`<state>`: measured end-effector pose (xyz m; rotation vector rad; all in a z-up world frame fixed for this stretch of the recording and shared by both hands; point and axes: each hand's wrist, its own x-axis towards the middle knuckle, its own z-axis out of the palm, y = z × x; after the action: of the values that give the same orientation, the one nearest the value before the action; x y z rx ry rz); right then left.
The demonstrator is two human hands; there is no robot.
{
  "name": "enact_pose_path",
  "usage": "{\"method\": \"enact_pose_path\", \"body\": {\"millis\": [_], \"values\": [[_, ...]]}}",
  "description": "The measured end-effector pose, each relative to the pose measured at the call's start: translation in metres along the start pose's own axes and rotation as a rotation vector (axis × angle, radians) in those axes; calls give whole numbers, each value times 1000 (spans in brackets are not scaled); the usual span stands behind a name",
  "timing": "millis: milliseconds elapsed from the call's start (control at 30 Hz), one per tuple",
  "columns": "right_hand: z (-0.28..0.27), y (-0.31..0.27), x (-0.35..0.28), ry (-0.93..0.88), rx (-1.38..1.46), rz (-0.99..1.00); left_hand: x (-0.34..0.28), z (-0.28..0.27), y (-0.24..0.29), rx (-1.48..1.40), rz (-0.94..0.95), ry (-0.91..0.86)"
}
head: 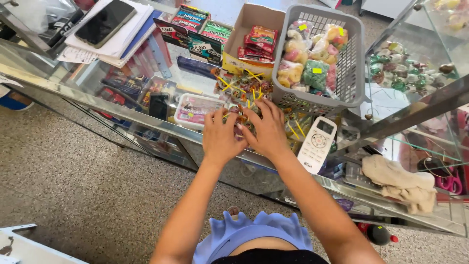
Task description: Organizing and sorting lollipops from a counter into a display case and a storage basket.
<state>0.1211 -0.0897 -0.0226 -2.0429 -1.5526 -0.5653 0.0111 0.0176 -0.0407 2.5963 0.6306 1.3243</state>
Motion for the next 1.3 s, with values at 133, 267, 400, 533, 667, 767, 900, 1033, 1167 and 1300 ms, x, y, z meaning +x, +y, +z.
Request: {"method": "enact_pose_path", "body": {"millis": [133, 267, 400, 533, 667, 767, 900, 1033, 1167, 1300], "values": [[11, 10, -3, -6, -42, 11, 5, 1, 2, 15, 11, 25], [14, 12, -6, 0, -70, 48, 2, 5, 1, 19, -7, -52], [6, 6, -3, 23, -102, 54, 0, 2, -1, -12, -82, -223], [5, 5, -2, 32, -124, 71, -1, -4, 3, -47, -122, -198], [4, 4, -4, 16, -100, 86, -5, 1, -1, -82, -121, -101], [3, 3, -3, 29, -77, 90, -5, 0, -2, -107, -114, -42], [6, 7, -5, 61, -43, 78, -7, 4, -6, -140, -91, 18], [5, 10, -5, 66, -38, 78, -3, -4, -6, -150, -98, 62], [3, 9, -3, 70, -30, 93, 2, -11, -7, -205, -177, 112], [3, 11, -3, 82, -68, 73, 2, -11, -9, -254, -166, 147]]}}
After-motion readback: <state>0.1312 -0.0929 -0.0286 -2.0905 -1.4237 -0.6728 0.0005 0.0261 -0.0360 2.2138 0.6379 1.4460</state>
